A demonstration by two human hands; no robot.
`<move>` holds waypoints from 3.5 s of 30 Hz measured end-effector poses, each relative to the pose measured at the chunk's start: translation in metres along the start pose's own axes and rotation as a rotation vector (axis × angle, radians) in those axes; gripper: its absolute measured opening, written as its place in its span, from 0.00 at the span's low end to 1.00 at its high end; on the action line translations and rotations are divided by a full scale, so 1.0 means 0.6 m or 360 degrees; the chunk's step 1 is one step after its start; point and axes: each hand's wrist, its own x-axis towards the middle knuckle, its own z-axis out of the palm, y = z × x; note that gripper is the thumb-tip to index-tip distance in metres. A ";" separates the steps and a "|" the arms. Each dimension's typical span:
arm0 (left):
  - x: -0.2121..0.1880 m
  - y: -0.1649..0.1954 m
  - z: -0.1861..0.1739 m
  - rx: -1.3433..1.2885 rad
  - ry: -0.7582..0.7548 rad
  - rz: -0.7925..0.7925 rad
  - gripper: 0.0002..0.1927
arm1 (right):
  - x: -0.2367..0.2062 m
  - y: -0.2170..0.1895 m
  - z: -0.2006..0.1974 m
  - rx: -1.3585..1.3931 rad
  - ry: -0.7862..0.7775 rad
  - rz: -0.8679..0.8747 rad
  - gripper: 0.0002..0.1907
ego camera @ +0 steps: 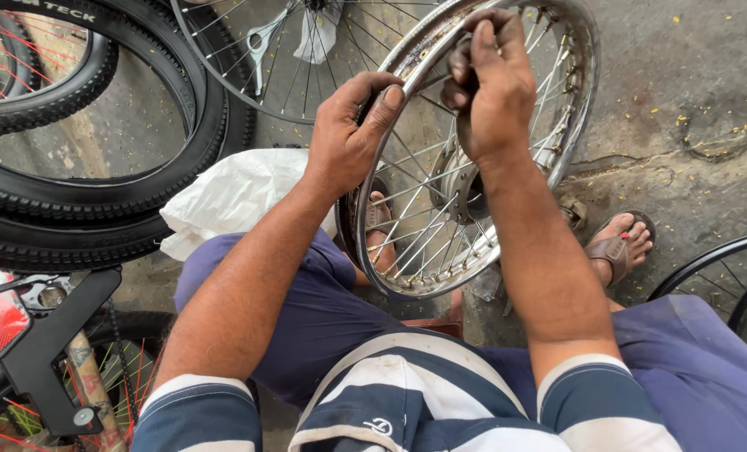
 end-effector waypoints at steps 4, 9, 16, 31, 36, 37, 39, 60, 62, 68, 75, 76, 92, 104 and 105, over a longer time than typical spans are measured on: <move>0.003 -0.001 -0.001 -0.0077 -0.0001 -0.0016 0.18 | -0.044 0.049 0.030 -0.0851 -0.0074 -0.0711 0.03; 0.007 -0.002 0.000 -0.0088 0.0017 -0.0007 0.17 | -0.112 0.103 0.019 -0.1555 -0.0415 -0.1527 0.10; 0.000 0.006 -0.001 -0.0051 -0.0006 0.0007 0.17 | -0.027 0.023 -0.035 -0.0345 0.0018 -0.0360 0.05; 0.000 0.001 -0.001 -0.0068 0.0008 -0.0066 0.18 | -0.099 0.061 0.003 -0.1208 -0.0041 -0.0861 0.03; 0.002 0.004 0.000 -0.0030 0.0022 0.0089 0.18 | -0.020 0.016 -0.027 -0.0276 -0.0136 -0.0300 0.07; 0.002 0.004 0.000 -0.0011 0.0020 0.0060 0.19 | -0.013 0.013 -0.029 -0.0200 -0.0141 -0.0226 0.06; 0.002 0.004 0.000 0.0018 0.0003 -0.0006 0.19 | -0.005 0.010 -0.031 -0.0175 -0.0133 -0.0286 0.07; 0.005 0.001 -0.001 0.0030 0.0001 0.0024 0.17 | -0.024 0.055 -0.014 -0.0610 -0.0011 -0.0622 0.07; 0.007 0.000 -0.001 -0.0050 0.0004 -0.0008 0.18 | -0.067 0.087 0.009 -0.1051 -0.0495 -0.1140 0.04; 0.005 -0.003 -0.003 -0.0010 0.0018 0.0045 0.19 | -0.096 0.091 -0.005 -0.1296 -0.0194 -0.1243 0.04; -0.001 0.003 0.000 0.0001 0.0028 0.0110 0.18 | -0.007 0.014 -0.034 -0.0418 -0.0198 -0.0343 0.08; -0.002 0.003 0.000 0.0010 0.0026 0.0077 0.19 | -0.006 0.018 -0.029 -0.0384 -0.0182 -0.0328 0.08; 0.000 0.002 0.002 -0.0041 0.0030 0.0087 0.17 | -0.024 0.023 -0.030 -0.0317 -0.0136 -0.0404 0.08; 0.004 -0.009 0.000 -0.0118 0.0042 -0.0028 0.16 | -0.093 0.105 0.010 -0.1607 -0.0371 -0.1414 0.10; 0.006 -0.009 -0.001 -0.0062 0.0053 0.0017 0.16 | -0.086 0.100 -0.001 -0.1367 -0.0298 -0.1331 0.11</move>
